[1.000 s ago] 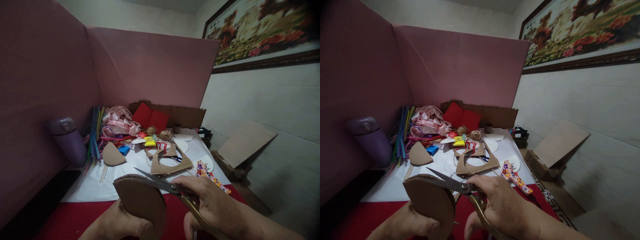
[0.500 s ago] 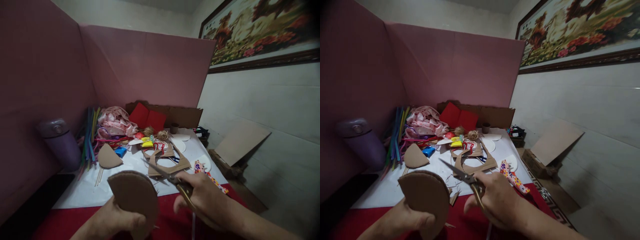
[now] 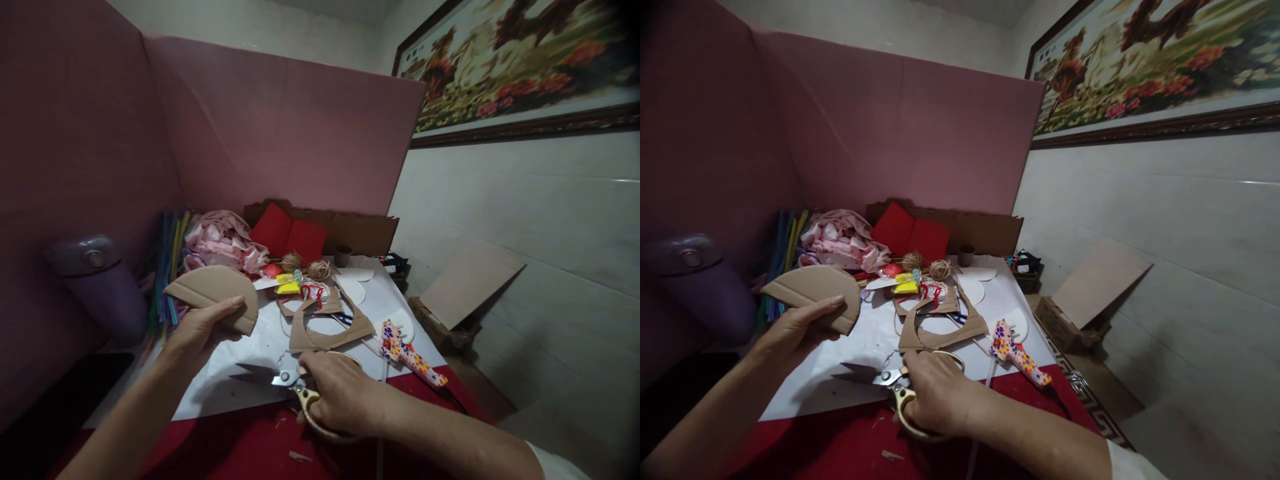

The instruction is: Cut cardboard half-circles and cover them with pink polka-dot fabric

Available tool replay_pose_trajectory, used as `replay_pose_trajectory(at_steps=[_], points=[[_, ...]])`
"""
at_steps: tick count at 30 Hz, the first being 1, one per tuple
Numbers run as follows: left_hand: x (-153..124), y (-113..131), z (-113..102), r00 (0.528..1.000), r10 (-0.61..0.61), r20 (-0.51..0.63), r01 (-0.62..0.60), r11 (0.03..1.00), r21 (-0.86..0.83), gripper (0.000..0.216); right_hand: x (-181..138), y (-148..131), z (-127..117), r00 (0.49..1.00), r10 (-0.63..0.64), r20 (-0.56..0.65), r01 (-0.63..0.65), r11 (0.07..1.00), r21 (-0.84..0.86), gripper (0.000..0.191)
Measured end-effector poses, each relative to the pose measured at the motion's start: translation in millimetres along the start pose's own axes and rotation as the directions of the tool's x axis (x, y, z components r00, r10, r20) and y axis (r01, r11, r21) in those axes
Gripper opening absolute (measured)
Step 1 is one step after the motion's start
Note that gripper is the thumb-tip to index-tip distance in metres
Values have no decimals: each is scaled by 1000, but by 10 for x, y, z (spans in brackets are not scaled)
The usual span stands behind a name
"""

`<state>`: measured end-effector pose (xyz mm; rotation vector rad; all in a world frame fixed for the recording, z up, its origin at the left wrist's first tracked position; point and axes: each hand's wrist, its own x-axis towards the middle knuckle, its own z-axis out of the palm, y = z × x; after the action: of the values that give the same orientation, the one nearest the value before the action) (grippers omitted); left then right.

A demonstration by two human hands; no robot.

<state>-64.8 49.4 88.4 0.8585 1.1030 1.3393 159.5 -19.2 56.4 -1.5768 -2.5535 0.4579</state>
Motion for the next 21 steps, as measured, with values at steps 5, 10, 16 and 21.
replay_pose_trajectory(at_steps=[5,10,16,21], points=[[-14,-174,-43,999,-36,-30,35,999,-11,22,113,-86,-50,987,-153,-44,144,975,-170,26],[-23,-256,-120,996,-74,-43,74,997,-4,19,248,249,-401,977,-192,-93,163,954,-250,25],[5,-274,-150,998,-54,-36,53,999,-6,22,531,679,-372,975,-197,101,218,935,-280,94],[12,-298,-158,998,-48,-36,48,999,7,26,597,669,-313,967,-211,142,242,934,-261,92]])
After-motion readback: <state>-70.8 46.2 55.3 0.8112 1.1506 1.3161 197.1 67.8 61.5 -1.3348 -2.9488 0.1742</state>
